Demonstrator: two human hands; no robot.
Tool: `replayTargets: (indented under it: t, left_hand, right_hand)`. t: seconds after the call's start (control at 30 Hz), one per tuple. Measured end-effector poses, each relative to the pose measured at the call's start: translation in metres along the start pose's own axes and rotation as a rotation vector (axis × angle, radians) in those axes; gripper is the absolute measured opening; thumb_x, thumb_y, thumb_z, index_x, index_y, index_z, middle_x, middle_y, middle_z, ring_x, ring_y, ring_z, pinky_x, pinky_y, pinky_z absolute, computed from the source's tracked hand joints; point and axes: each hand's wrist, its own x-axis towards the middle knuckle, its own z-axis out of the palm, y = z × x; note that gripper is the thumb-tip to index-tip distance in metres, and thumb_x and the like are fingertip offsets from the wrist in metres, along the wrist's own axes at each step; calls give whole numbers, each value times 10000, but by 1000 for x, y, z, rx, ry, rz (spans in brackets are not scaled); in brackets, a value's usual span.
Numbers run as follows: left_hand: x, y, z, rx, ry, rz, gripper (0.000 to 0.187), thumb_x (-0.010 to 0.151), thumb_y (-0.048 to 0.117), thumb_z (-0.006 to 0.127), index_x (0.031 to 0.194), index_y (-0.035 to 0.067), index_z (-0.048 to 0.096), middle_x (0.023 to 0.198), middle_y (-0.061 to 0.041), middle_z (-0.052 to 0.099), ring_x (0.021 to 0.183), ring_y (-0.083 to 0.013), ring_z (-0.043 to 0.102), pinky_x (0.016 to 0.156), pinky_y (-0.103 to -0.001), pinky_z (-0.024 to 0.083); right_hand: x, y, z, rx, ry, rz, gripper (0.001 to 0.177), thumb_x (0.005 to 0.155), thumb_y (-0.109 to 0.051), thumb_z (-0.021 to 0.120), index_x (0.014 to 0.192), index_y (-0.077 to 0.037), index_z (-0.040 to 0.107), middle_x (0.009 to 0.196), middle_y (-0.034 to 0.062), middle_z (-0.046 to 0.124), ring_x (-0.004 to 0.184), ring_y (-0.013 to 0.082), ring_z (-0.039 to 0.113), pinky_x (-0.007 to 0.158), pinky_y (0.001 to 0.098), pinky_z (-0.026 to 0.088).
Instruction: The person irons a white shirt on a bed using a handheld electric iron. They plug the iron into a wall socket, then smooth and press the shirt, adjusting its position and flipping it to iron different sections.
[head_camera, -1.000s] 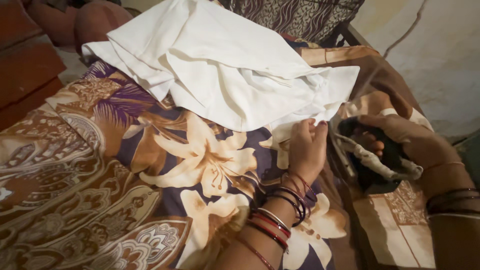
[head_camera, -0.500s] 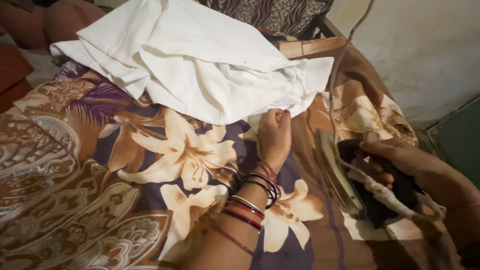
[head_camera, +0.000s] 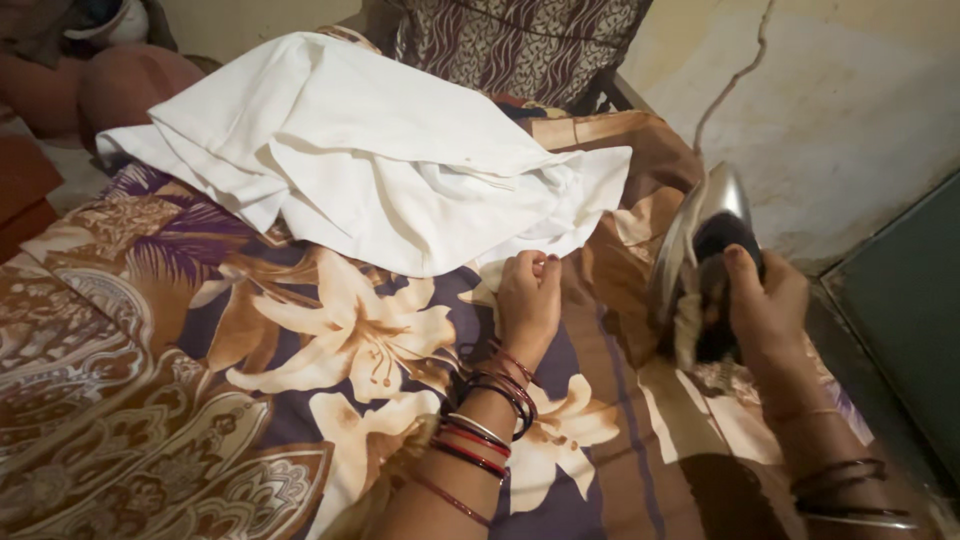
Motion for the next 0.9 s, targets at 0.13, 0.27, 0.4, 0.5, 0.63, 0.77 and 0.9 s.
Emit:
replayTargets:
  t: [0.13,0.27,0.4,0.5,0.63,0.77,0.9]
  left_hand:
    - [0,-1,2,7,-6,34,294,945,306,628,1000,22,677,960,-147,673,856,-306,683,788,-422,528]
    - [-6,0,-1,81,-22,150,248,943,284,631,981,44,683,950,-130,690,882,-320,680,791,-438,524]
    - [-8,-2,1,165,-53,254,200,912,244,650,979,57,679,935,-120,688,903,-332,665,795,-450,519]
    - [-8,-2,1,162,-49,244,188,913,239,668,945,54,672,912,-121,686,913,-329,660,808,-447,516]
    - [-7,0,0,138,-48,207,185,910,240,668,942,59,687,909,-115,693,894,-318,669,791,-439,520]
    - [-6,-6,3,110,-39,224,190,910,237,672,951,53,690,903,-117,693,888,-314,672,789,-429,527]
    - [-6,-6,3,101,-34,210,183,900,233,672,945,58,702,918,-117,700,865,-306,686,770,-423,536]
  right_hand:
    - [-17,-1,9,-152,116,-231,324,1111,-244,580,966,46,583,697,79,603,550,142,575,502,297,445]
    - [-34,-12,10,-82,114,-250,331,1126,-262,560,967,28,538,687,86,594,540,157,582,509,296,447]
    - [-38,-6,10,39,192,-266,377,1154,-320,567,1025,26,491,708,75,589,556,157,589,523,294,461]
    - [-34,6,18,-50,253,-421,409,1181,-359,552,1131,44,502,759,82,616,621,171,620,577,301,483]
    - [-40,19,23,-30,270,-361,462,1142,-421,512,1161,41,493,761,86,597,582,173,617,538,302,472]
    - [-50,28,20,-79,305,-311,469,1167,-421,488,1219,45,500,825,93,610,633,178,628,582,298,485]
    - [-58,27,14,25,232,-288,383,1148,-340,489,1264,24,469,856,87,602,674,165,622,629,282,483]
